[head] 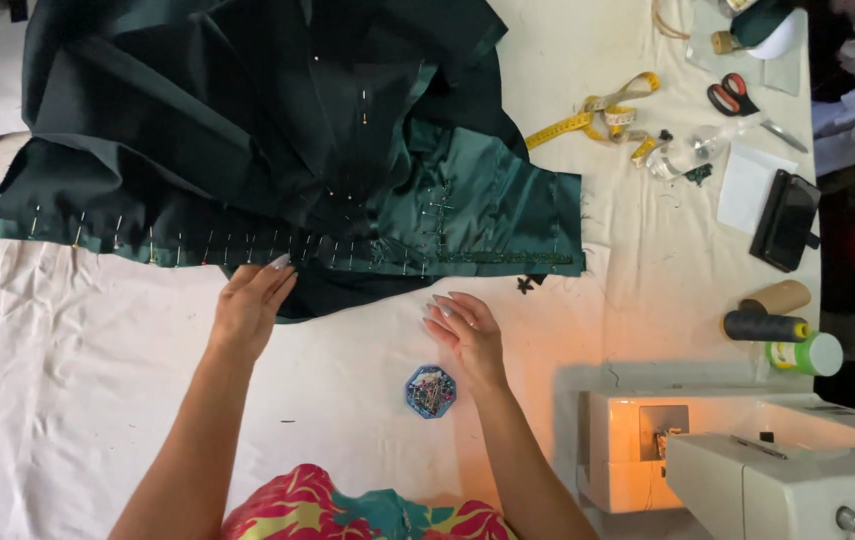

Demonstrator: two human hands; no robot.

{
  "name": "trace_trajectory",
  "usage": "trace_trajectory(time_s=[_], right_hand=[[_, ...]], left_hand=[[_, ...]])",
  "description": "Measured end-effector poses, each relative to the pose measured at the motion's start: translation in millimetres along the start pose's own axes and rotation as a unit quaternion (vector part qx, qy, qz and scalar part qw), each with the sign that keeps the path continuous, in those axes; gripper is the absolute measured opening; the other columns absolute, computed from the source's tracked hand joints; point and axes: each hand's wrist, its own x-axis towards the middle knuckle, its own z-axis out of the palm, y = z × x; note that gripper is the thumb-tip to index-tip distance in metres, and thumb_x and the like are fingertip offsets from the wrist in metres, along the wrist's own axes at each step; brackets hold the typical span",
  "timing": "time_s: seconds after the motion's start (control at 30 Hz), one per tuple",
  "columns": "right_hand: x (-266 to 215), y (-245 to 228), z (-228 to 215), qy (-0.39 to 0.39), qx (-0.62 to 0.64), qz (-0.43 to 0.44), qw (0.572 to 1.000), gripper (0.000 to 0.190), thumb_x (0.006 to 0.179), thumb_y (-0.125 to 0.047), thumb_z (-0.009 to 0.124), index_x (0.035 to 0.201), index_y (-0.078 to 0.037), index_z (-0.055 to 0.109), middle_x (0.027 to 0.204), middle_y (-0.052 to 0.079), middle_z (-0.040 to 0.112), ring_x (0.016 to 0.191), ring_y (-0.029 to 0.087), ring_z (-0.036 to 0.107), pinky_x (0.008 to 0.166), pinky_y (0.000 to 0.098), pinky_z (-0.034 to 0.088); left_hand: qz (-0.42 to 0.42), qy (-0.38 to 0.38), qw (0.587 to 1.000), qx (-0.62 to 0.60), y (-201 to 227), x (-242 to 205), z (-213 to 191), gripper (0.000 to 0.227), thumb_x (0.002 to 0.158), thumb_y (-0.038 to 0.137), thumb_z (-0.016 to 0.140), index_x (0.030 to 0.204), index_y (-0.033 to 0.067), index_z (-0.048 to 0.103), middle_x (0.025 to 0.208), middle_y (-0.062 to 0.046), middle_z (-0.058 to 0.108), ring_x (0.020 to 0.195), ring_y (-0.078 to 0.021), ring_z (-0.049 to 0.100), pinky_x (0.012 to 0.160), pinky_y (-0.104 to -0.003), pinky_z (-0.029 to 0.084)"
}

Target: Pinning layers of dark green fabric together on a white work table next to a sewing machine.

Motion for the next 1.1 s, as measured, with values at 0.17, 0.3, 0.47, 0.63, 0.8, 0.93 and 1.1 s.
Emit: trace_trajectory(time_s=[0.17, 0.3, 0.47, 0.63, 0.8, 0.93, 1.1], right_hand=[[6.7, -8.8, 18.6, -0.012, -0.117, -0.029, 0.993, 0.036, 0.084, 0.0, 0.078, 0.118, -0.007, 0.067, 0.114, 0.02, 0.068, 0.097, 0.032, 0.073, 0.084, 0.0476, 0.063], [7.4, -18.5, 32.0, -0.021, -0.169, -0.002, 0.985, 0.037, 0.088, -0.005, 0.076, 0.124, -0.008, 0.065, 0.119, 0.021, 0.064, 0.099, 0.03, 0.072, 0.087, 0.0445, 0.062], [13.2, -12.1, 31.4, -0.009, -0.133, 0.02, 0.991, 0.039, 0.087, -0.004, 0.076, 0.124, -0.005, 0.064, 0.115, 0.022, 0.065, 0.093, 0.03, 0.073, 0.084, 0.0445, 0.063], [17.5, -6.3, 32.1, -0.003, -0.086, 0.013, 0.996, 0.037, 0.085, 0.003, 0.074, 0.12, -0.001, 0.064, 0.107, 0.022, 0.066, 0.087, 0.031, 0.073, 0.08, 0.0468, 0.064], [22.1, -1.9, 30.4, -0.001, -0.081, -0.002, 0.997, 0.032, 0.085, 0.005, 0.075, 0.116, 0.001, 0.066, 0.098, 0.022, 0.068, 0.079, 0.032, 0.074, 0.074, 0.0471, 0.065], [17.8, -6.0, 29.1, -0.006, -0.115, -0.018, 0.993, 0.031, 0.085, 0.002, 0.077, 0.114, -0.002, 0.067, 0.098, 0.019, 0.069, 0.078, 0.03, 0.075, 0.074, 0.0455, 0.066], [23.3, -7.1, 24.7, -0.017, -0.209, -0.05, 0.976, 0.047, 0.084, -0.008, 0.082, 0.123, -0.002, 0.058, 0.105, 0.02, 0.065, 0.086, 0.028, 0.073, 0.072, 0.0418, 0.066]], left_hand=[[0.019, 0.01, 0.998, -0.065, -13.5, -5.5, 36.8, 0.015, 0.086, 0.008, 0.071, 0.1, 0.0083, 0.066, 0.1, -0.01, 0.067, 0.105, -0.0285, 0.068, 0.106, -0.048, 0.052], [-0.057, -0.004, 0.954, -0.296, -35.0, -8.8, 50.1, 0.022, 0.076, 0.024, 0.068, 0.075, 0.0165, 0.047, 0.071, -0.003, 0.05, 0.071, -0.0244, 0.06, 0.095, -0.046, 0.056], [-0.045, -0.02, 0.97, -0.237, -43.3, -41.6, 94.9, 0.024, 0.088, 0.019, 0.065, 0.11, 0.0145, 0.055, 0.121, -0.01, 0.058, 0.136, -0.0328, 0.05, 0.122, -0.049, 0.031], [-0.084, -0.045, 0.957, -0.274, -41.1, -41.2, 108.3, 0.012, 0.081, 0.018, 0.066, 0.09, 0.0143, 0.06, 0.094, -0.007, 0.064, 0.109, -0.0285, 0.066, 0.117, -0.049, 0.039], [-0.1, -0.052, 0.964, -0.241, -64.5, -41.2, 126.6, 0.03, 0.085, 0.019, 0.076, 0.113, 0.0124, 0.067, 0.112, -0.007, 0.064, 0.121, -0.0257, 0.06, 0.12, -0.043, 0.037], [-0.127, -0.079, 0.966, -0.212, -79.5, -39.7, 135.0, 0.03, 0.09, 0.019, 0.073, 0.118, 0.0129, 0.064, 0.12, -0.01, 0.063, 0.128, -0.0306, 0.056, 0.122, -0.046, 0.033], [-0.157, 0.0, 0.976, -0.149, -102.0, -18.4, 139.4, 0.061, 0.077, 0.016, 0.089, 0.115, -0.0143, 0.053, 0.11, -0.026, 0.05, 0.108, -0.0378, 0.062, 0.103, -0.049, 0.05]])
